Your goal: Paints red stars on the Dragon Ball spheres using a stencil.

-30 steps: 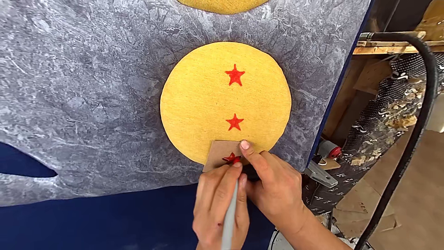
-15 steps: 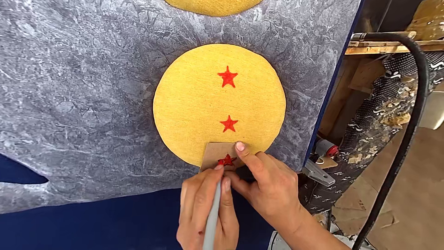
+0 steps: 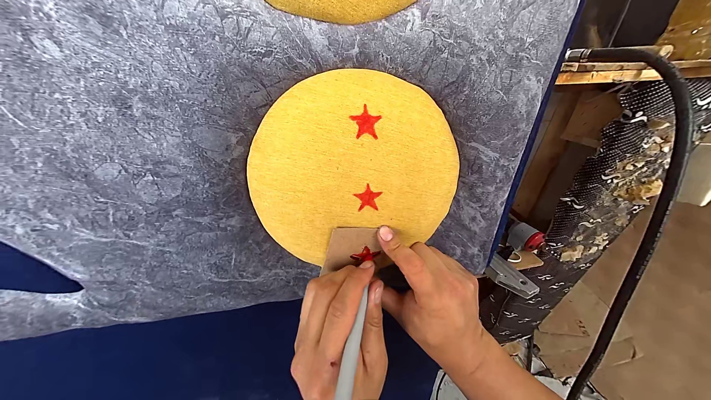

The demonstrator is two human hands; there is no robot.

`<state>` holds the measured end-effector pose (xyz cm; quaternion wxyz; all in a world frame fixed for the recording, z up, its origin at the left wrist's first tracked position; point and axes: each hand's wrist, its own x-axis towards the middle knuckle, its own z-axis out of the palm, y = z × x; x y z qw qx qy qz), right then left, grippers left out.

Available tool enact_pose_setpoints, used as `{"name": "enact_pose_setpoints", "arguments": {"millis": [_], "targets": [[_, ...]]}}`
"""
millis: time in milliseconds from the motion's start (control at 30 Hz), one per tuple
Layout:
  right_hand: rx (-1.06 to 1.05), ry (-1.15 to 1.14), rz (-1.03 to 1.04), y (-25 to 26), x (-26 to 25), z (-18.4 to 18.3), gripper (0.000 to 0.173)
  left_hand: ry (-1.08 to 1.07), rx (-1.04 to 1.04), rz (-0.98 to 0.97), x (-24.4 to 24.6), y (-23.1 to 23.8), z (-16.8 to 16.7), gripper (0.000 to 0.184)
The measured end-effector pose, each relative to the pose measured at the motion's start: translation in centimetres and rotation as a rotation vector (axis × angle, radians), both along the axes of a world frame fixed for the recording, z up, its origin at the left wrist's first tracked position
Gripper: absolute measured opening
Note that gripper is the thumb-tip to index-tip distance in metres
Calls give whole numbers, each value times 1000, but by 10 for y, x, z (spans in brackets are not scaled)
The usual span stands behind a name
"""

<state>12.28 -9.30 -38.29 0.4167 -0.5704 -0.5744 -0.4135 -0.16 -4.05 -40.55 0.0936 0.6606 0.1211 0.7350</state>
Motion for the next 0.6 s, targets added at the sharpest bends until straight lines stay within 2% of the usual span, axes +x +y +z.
{"name": "enact_pose_setpoints", "arguments": {"millis": [233, 400, 600], "targets": [[11, -6, 4, 0, 0, 0, 45, 5, 45, 68, 0, 4, -2, 18], [11, -4, 8, 1, 1, 1, 46, 53, 70, 44, -2, 7, -11, 19], [4, -1, 9, 0, 0, 1, 46, 47, 87, 51, -3, 9, -4, 19]]}}
